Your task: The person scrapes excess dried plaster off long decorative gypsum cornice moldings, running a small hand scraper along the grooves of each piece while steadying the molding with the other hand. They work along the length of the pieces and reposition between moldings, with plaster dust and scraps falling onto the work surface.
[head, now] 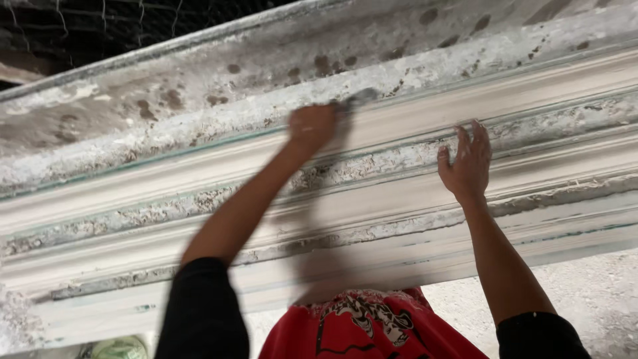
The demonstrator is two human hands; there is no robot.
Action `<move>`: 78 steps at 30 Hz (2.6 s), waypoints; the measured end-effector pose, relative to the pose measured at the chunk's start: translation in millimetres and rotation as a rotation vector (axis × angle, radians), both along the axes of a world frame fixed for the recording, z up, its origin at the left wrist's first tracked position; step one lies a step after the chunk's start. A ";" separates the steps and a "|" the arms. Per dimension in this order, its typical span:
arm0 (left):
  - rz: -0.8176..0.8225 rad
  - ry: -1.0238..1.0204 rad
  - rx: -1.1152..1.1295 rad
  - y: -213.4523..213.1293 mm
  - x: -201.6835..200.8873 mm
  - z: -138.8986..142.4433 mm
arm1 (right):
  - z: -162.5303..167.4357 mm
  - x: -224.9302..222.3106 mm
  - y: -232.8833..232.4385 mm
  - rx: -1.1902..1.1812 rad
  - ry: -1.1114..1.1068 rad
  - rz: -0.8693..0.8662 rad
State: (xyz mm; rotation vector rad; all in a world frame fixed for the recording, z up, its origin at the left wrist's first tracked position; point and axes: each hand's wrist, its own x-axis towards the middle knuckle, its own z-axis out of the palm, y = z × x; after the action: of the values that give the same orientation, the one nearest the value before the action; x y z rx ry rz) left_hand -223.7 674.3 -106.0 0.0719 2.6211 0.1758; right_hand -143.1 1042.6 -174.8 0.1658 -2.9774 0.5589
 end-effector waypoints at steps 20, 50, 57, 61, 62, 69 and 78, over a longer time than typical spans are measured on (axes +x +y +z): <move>-0.714 -0.082 -0.188 -28.5 8.3 48.0 | -0.5 2.1 3.7 0.000 0.012 0.014; -0.632 0.232 0.175 160.0 -73.8 28.5 | 17.0 -5.2 3.4 -0.002 0.043 -0.004; -0.152 -0.031 0.194 -75.0 -16.0 52.4 | 13.5 -2.1 -1.1 0.029 0.067 0.014; -0.135 0.129 0.128 -48.3 -19.5 32.8 | 16.0 -4.8 -3.2 0.053 0.033 0.006; -0.139 0.128 0.138 -19.2 -28.6 28.6 | 17.0 -5.5 -3.3 0.036 0.019 0.000; -0.064 0.236 0.337 224.9 -88.4 20.8 | 2.1 -1.8 6.2 -0.048 0.003 0.109; 0.228 -0.089 0.315 47.5 -47.4 49.4 | 0.7 -83.9 243.6 -0.022 0.001 0.054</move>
State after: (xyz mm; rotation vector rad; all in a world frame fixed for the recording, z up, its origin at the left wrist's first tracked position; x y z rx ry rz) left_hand -271.1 721.9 -56.6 -0.1240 2.4856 0.6543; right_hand -227.1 1286.1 -174.1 0.2460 -2.9723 0.5972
